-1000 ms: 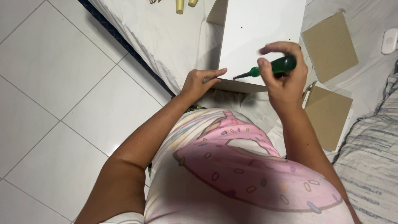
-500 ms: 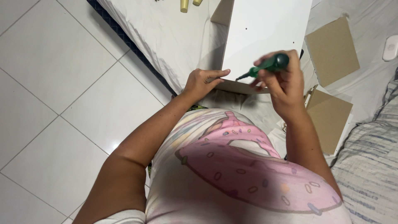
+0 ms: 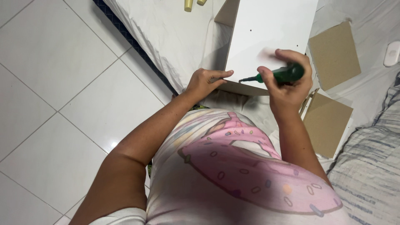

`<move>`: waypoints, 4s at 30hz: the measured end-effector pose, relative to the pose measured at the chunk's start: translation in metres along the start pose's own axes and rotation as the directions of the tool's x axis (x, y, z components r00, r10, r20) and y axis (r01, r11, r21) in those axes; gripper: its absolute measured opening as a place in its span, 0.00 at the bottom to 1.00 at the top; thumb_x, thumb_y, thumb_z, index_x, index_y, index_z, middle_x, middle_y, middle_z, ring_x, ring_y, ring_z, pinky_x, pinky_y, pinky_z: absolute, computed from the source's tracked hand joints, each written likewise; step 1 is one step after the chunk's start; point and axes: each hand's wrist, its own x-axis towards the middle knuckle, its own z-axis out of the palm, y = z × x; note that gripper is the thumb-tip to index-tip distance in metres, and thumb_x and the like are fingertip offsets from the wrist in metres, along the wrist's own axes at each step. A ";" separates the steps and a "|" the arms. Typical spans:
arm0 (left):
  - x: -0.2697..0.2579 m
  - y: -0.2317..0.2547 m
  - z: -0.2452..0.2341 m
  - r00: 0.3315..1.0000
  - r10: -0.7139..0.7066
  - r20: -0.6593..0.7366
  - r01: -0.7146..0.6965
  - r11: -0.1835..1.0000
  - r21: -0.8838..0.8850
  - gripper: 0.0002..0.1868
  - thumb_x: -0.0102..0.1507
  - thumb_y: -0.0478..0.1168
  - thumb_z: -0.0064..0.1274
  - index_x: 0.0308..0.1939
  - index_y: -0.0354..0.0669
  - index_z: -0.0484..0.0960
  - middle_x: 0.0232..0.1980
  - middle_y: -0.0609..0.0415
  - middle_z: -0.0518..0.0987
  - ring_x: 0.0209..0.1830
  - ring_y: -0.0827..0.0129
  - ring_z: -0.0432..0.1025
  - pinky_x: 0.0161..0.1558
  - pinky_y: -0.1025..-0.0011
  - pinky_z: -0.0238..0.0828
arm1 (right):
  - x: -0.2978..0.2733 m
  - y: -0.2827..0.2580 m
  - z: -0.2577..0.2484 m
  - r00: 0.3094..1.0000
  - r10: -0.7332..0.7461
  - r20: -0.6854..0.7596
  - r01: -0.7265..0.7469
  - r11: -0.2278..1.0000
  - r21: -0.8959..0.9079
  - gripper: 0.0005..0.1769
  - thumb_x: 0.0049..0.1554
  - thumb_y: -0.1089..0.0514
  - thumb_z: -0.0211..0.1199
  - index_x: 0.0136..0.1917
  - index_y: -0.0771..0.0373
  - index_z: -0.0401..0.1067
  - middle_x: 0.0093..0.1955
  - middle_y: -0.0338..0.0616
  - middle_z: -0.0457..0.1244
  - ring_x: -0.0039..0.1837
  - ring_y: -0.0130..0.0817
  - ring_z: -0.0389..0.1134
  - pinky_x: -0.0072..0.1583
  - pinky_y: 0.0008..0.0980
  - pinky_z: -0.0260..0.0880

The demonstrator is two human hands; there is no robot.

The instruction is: The person assembles a small white cabinet on a bed, aligning particleboard panels to the cabinet body and driving screws with a green screwdriver. They position the box, insert screws at the corners, and tighten them panel by panel while loose legs and hardware remain on the bed.

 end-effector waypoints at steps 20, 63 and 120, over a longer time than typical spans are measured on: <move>0.000 0.000 -0.002 1.000 -0.025 0.019 0.025 0.999 0.025 0.19 0.60 0.32 0.61 0.55 0.53 0.86 0.55 0.57 0.84 0.54 0.66 0.81 0.58 0.73 0.78 | -0.013 0.013 -0.020 0.980 0.188 -0.063 -0.194 0.975 -0.113 0.23 0.61 0.65 0.77 0.50 0.66 0.59 0.45 0.47 0.59 0.44 0.26 0.64 0.48 0.25 0.69; -0.002 0.002 -0.004 0.996 -0.065 0.055 0.065 0.998 0.009 0.24 0.63 0.26 0.55 0.59 0.55 0.83 0.58 0.54 0.83 0.56 0.65 0.81 0.57 0.72 0.78 | 0.010 0.002 -0.009 0.851 0.411 0.326 -0.516 0.771 0.374 0.11 0.69 0.62 0.60 0.62 0.63 0.64 0.55 0.46 0.67 0.52 0.25 0.69 0.49 0.22 0.71; 0.072 0.115 -0.019 0.824 0.134 0.551 -0.211 0.974 0.079 0.14 0.64 0.36 0.58 0.55 0.45 0.83 0.50 0.53 0.87 0.50 0.62 0.82 0.77 0.54 0.46 | 0.062 -0.052 -0.075 0.910 -0.071 0.409 0.163 0.967 -0.196 0.14 0.57 0.65 0.75 0.55 0.70 0.77 0.47 0.49 0.68 0.46 0.35 0.73 0.47 0.27 0.74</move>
